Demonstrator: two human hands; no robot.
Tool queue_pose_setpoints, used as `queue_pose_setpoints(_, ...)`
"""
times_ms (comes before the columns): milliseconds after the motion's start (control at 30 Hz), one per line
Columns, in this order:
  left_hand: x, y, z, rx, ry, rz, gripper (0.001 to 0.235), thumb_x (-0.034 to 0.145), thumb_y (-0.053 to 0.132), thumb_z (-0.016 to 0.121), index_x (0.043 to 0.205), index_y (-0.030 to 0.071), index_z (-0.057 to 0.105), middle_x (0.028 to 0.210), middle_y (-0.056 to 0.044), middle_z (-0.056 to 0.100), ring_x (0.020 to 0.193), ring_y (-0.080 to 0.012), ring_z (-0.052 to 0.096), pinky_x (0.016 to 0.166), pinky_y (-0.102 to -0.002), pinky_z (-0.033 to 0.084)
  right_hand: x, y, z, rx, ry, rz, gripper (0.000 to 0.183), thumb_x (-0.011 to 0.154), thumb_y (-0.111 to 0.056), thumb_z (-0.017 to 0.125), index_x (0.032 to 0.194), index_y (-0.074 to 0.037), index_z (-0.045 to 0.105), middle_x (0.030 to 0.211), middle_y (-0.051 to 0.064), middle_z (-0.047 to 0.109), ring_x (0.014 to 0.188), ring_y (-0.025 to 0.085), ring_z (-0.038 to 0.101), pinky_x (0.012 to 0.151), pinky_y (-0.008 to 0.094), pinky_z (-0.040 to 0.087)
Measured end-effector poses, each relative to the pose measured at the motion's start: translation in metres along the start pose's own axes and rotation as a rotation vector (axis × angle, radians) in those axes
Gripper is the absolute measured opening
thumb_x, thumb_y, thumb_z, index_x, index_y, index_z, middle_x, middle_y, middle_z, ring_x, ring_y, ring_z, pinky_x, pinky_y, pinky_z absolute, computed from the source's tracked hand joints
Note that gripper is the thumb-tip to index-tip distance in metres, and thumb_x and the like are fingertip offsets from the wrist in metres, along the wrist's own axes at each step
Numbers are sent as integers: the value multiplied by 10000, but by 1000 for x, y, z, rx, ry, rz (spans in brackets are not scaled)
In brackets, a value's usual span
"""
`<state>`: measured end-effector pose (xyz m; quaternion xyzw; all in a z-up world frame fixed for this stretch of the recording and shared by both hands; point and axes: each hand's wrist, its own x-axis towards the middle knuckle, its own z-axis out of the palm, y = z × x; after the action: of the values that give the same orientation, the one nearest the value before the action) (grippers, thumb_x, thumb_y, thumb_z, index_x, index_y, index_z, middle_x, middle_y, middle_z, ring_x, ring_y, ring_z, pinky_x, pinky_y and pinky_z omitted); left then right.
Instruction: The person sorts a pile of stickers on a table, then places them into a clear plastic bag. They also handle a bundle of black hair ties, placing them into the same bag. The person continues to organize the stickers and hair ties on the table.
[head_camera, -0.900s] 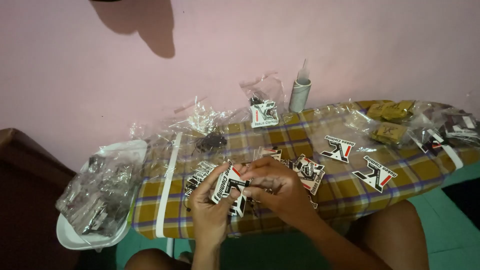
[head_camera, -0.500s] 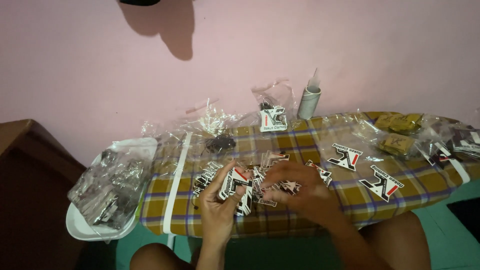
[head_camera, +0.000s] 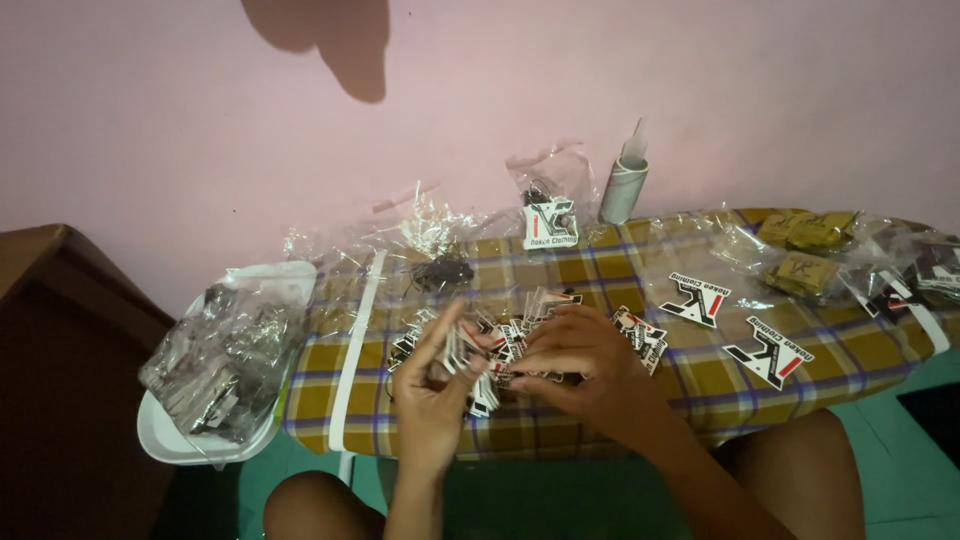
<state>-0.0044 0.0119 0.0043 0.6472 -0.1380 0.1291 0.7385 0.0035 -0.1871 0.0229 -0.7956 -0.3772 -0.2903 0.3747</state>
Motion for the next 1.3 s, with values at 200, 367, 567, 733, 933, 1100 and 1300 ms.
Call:
queue_pose_setpoints(200,2,9,-5,-135,81,48,688,859,-6,693,1494,-1,428,1254,-159,706,1101,-268,723,1043,-418,589,-4,1,3,79,-12,120,116,860,-224,804,948,-150,815,873,13,803,802,168,735,825,356,558)
queue_pose_setpoints(367,8,4,-5,-220,118,77,595,842,-10,719,1403,-26,523,1262,-229,693,1043,-304,740,1000,-465,617,-6,0,7,185,-75,201,195,938,-239,693,993,-89,805,918,60,813,818,196,767,754,344,616)
queue_pose_setpoints(567,26,22,5,-217,35,267,545,737,-67,796,1256,-52,630,1196,-343,680,1032,-394,729,905,-473,631,5,3,-5,411,-137,398,129,921,-112,718,981,-64,822,888,189,810,828,365,800,803,496,598)
queue_pose_setpoints(733,31,39,12,-191,-7,280,534,722,-69,807,1230,-59,641,1186,-334,686,1017,-372,739,891,-448,645,4,9,-6,489,-155,394,147,899,-126,746,992,-39,819,942,207,812,881,375,794,793,496,591)
queue_pose_setpoints(933,37,46,18,-69,-75,279,488,747,-7,825,1213,-2,681,1169,-284,704,1011,-361,740,908,-470,645,10,4,-14,404,-267,415,511,855,-286,796,1275,-21,676,1153,282,735,1056,508,708,860,613,574)
queue_pose_setpoints(1100,34,31,12,18,-124,287,470,728,-47,829,1179,18,717,1157,-274,716,1049,-399,730,923,-504,628,6,7,-1,465,-250,457,620,910,-388,698,1432,-78,575,1354,269,648,1220,538,598,981,676,482)
queue_pose_setpoints(1300,35,20,11,75,-104,282,430,723,26,860,1139,25,751,1113,-248,739,1067,-399,704,899,-539,606,-13,28,33,834,-255,559,499,1000,-310,591,1411,-30,544,1322,219,642,1273,396,596,1071,592,449)
